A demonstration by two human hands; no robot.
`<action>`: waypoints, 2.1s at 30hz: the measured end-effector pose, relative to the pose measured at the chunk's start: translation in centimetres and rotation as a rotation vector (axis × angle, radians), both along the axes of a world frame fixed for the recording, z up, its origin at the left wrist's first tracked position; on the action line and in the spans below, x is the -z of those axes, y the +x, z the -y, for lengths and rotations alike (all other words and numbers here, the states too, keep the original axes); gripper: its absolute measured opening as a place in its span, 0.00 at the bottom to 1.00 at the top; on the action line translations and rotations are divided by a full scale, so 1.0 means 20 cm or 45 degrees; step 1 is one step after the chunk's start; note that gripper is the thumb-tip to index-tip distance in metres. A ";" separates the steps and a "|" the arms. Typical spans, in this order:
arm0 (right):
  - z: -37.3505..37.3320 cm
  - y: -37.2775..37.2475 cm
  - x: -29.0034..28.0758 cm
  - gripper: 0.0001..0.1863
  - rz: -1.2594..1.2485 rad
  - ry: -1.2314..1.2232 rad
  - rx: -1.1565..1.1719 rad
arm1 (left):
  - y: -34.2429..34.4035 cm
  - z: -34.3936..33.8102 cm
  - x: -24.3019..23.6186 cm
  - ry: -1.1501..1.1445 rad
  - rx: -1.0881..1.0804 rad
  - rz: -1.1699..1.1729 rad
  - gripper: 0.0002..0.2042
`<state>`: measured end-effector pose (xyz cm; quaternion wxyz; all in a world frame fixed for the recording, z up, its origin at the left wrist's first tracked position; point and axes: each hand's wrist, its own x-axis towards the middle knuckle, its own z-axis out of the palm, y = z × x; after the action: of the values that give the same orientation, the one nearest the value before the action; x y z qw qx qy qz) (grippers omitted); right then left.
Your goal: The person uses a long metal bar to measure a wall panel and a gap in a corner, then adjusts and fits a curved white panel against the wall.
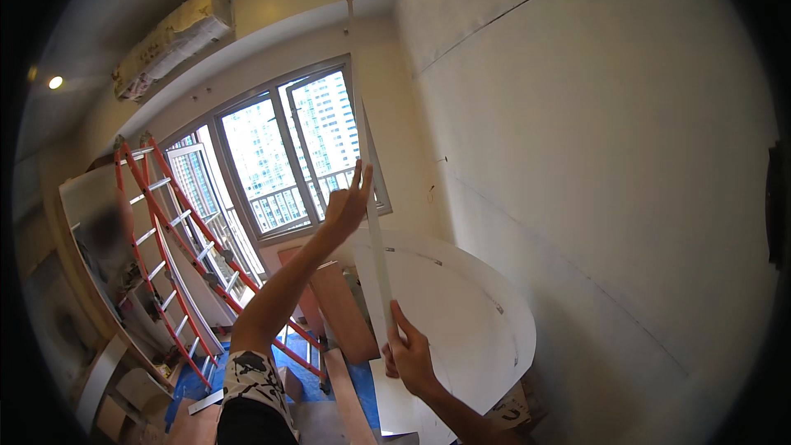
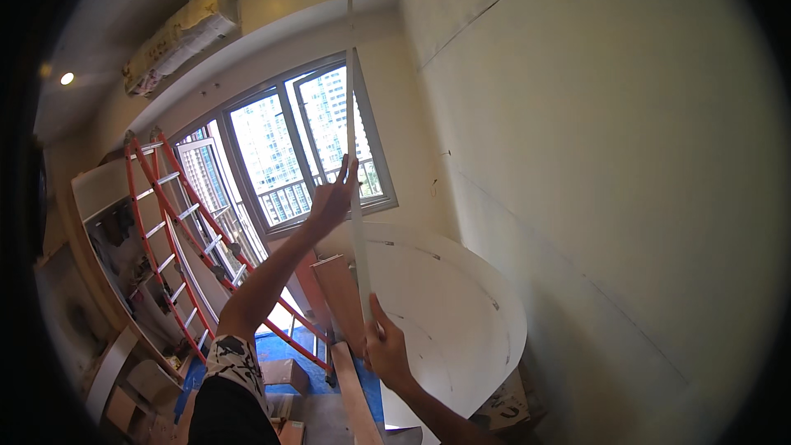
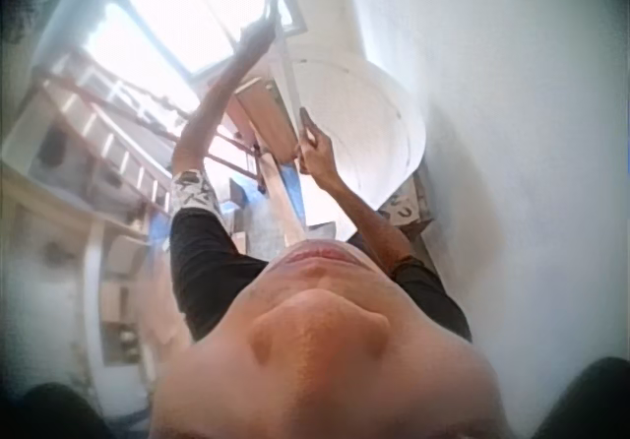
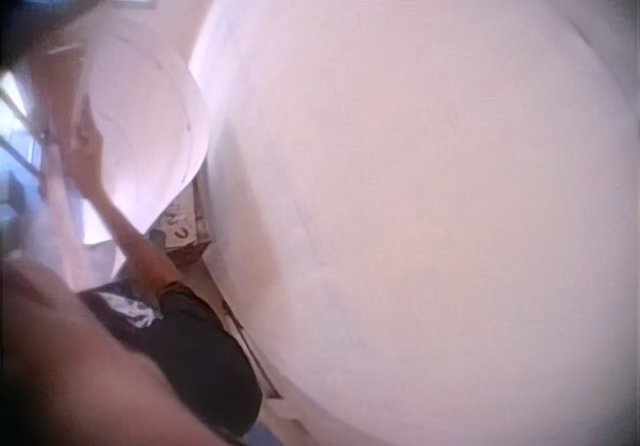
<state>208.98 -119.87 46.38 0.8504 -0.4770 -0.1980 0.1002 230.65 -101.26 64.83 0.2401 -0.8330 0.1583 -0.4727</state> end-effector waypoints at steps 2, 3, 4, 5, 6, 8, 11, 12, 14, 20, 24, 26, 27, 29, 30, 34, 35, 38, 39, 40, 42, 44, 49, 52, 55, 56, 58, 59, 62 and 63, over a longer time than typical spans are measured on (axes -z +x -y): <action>-0.04 0.08 -0.14 0.29 0.063 0.004 0.021 | 0.03 0.01 -0.19 -0.086 0.100 -0.036 0.34; -0.06 0.12 -0.19 0.29 0.087 -0.017 0.039 | 0.04 -0.01 -0.23 -0.078 0.065 -0.018 0.35; -0.09 0.13 -0.22 0.30 0.112 -0.038 0.055 | 0.05 -0.02 -0.26 -0.070 0.028 0.001 0.35; -0.10 0.13 -0.22 0.30 0.135 -0.044 0.077 | 0.07 -0.03 -0.28 -0.062 -0.004 0.021 0.36; -0.09 0.11 -0.18 0.29 0.148 -0.047 0.104 | 0.10 -0.03 -0.22 -0.069 -0.016 0.014 0.39; -0.06 0.05 -0.05 0.29 0.102 -0.077 0.145 | 0.11 0.01 -0.04 -0.102 0.066 -0.018 0.37; 0.04 -0.14 0.20 0.29 -0.074 -0.144 0.128 | -0.05 0.10 0.32 -0.114 0.158 -0.039 0.33; 0.06 -0.21 0.26 0.29 -0.119 -0.145 0.096 | -0.09 0.09 0.37 -0.117 0.148 -0.074 0.32; 0.08 -0.22 0.27 0.29 -0.095 -0.188 0.109 | -0.14 0.08 0.42 -0.119 0.123 -0.146 0.30; 0.01 0.08 -0.06 0.29 0.211 -0.277 0.299 | 0.05 0.10 -0.09 -0.219 0.240 -0.042 0.31; -0.03 0.24 -0.32 0.29 0.276 -0.214 0.293 | 0.16 0.09 -0.38 -0.249 0.164 -0.051 0.37; -0.01 0.24 -0.29 0.29 0.274 -0.233 0.306 | 0.19 0.10 -0.39 -0.264 0.145 -0.055 0.38; 0.00 0.25 -0.27 0.29 0.268 -0.248 0.317 | 0.21 0.10 -0.32 -0.259 0.222 -0.017 0.39; 0.02 0.23 -0.08 0.28 0.297 -0.324 0.408 | 0.22 0.13 -0.11 -0.296 0.180 -0.100 0.39; 0.02 0.21 0.07 0.28 0.306 -0.355 0.456 | 0.20 0.15 0.03 -0.292 0.161 -0.161 0.38; 0.06 -0.06 0.65 0.28 0.273 -0.615 0.610 | -0.09 0.18 0.66 -0.322 0.170 -0.335 0.42; 0.09 -0.16 0.72 0.28 0.167 -0.618 0.596 | -0.16 0.20 0.79 -0.362 0.153 -0.386 0.42; 0.17 -0.34 0.84 0.29 0.210 -0.650 0.713 | -0.27 0.25 0.94 -0.401 0.338 -0.345 0.41; 0.19 -0.36 0.84 0.29 0.259 -0.654 0.758 | -0.33 0.28 0.93 -0.426 0.361 -0.376 0.41; 0.22 -0.34 0.81 0.29 0.257 -0.682 0.765 | -0.32 0.32 0.87 -0.429 0.279 -0.439 0.40; 0.26 -0.26 0.60 0.28 0.253 -0.667 0.740 | -0.27 0.31 0.72 -0.398 0.241 -0.398 0.40; 0.27 -0.14 0.46 0.28 0.296 -0.660 0.720 | -0.15 0.33 0.53 -0.387 0.242 -0.341 0.40; 0.27 0.02 0.25 0.29 0.402 -0.601 0.717 | -0.01 0.36 0.27 -0.429 0.235 -0.251 0.40; 0.32 -0.06 0.33 0.29 0.275 -0.677 0.690 | -0.05 0.42 0.44 -0.414 0.161 -0.367 0.41; 0.30 -0.30 0.70 0.29 0.266 -0.637 0.749 | -0.30 0.41 0.80 -0.477 0.357 -0.439 0.41; 0.31 -0.39 0.71 0.28 0.219 -0.582 0.713 | -0.37 0.40 0.84 -0.511 0.424 -0.445 0.41; 0.33 -0.44 0.67 0.27 0.215 -0.574 0.701 | -0.37 0.39 0.79 -0.491 0.403 -0.450 0.40; 0.33 -0.41 0.63 0.27 0.254 -0.618 0.719 | -0.40 0.37 0.78 -0.490 0.377 -0.455 0.40; 0.33 -0.27 0.44 0.27 0.311 -0.646 0.750 | -0.26 0.39 0.53 -0.461 0.374 -0.365 0.40; 0.33 -0.22 0.34 0.27 0.353 -0.635 0.792 | -0.20 0.40 0.45 -0.460 0.393 -0.339 0.40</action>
<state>204.55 -126.42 39.60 0.6641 -0.7141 -0.1269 -0.1815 226.56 -109.19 55.85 -0.0104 -0.8832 0.2267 -0.4104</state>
